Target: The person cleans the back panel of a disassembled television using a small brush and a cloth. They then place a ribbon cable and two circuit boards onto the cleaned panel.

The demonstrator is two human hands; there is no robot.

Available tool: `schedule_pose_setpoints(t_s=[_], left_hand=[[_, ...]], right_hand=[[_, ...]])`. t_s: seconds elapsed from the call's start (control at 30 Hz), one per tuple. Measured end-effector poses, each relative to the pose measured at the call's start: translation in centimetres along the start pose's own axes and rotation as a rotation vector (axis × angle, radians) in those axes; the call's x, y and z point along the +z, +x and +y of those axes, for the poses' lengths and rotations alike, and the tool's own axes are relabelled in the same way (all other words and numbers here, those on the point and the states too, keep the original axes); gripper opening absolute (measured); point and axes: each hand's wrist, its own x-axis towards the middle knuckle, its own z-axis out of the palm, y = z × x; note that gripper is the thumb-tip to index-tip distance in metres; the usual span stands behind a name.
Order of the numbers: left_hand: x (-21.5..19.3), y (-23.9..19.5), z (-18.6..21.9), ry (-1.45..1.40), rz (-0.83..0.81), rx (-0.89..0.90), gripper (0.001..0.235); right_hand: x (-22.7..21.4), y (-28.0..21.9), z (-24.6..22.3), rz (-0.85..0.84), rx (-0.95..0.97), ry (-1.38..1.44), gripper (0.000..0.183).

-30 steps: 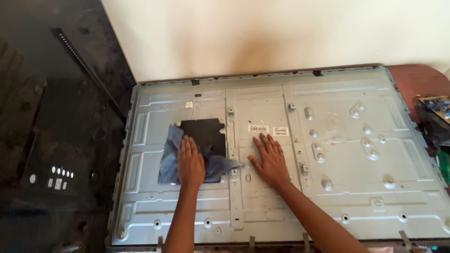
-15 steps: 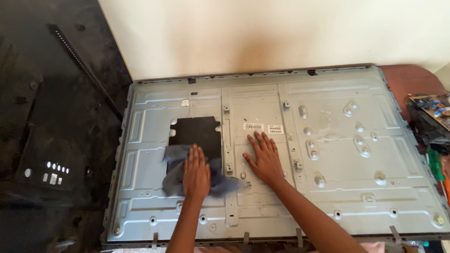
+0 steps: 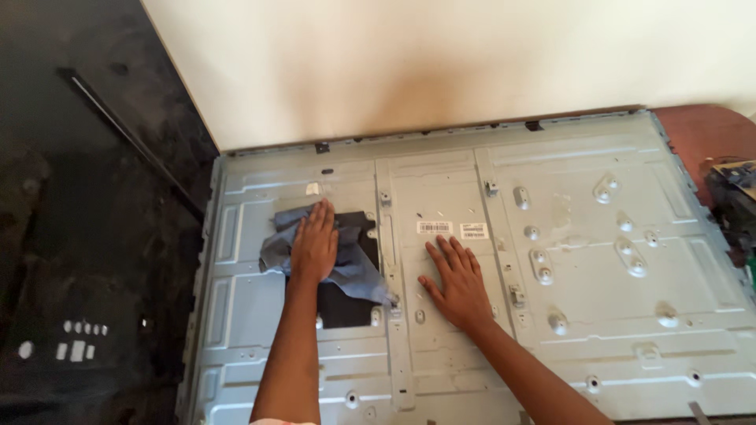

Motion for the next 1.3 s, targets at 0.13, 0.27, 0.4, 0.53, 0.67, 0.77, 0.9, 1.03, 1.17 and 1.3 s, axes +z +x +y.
schedule_pose_setpoints(t_s=[0.13,0.27,0.4,0.53,0.67,0.77,0.9,1.03,1.17,1.3], left_hand=[[0.3,-0.7,-0.2,-0.002,0.026,-0.051,0.063],[0.5,-3.5,-0.4,-0.003,0.031,-0.088,0.063],[0.2,-7.6,0.3,0.009,0.031,-0.159,0.065],[-0.2,-11.0,1.8,0.03,0.014,-0.218,0.067],[0.8,-10.1,2.3,0.068,0.017,-0.236,0.068],[2.6,-7.4,2.9,0.12,0.017,-0.194,0.067],[5.5,-3.0,7.9,-0.159,-0.017,-0.029,0.077],[4.7,-1.7,14.0,-1.25,-0.258,-0.065,0.085],[1.5,-2.1,17.3,-1.494,-0.29,-0.235,0.079],[0.1,-3.4,16.8,-1.526,-0.158,-0.311,0.082]], right_hand=[[-0.4,0.3,0.1,-0.01,-0.002,-0.004,0.065],[-0.3,0.0,-0.1,-0.008,0.001,-0.002,0.066],[-0.2,0.0,-0.1,-0.03,0.015,-0.009,0.066],[-0.1,0.0,-0.2,-0.036,0.022,-0.019,0.066],[0.0,-0.1,0.3,-0.031,0.019,-0.015,0.066],[0.5,-0.2,0.3,-0.031,0.028,-0.004,0.066],[0.3,0.0,0.5,0.009,0.012,0.049,0.067],[-0.8,-0.7,0.3,0.165,-0.023,0.258,0.071],[-2.2,-1.2,-0.3,0.351,-0.123,0.237,0.073],[-0.8,-1.0,-2.1,0.03,-0.34,0.104,0.08]])
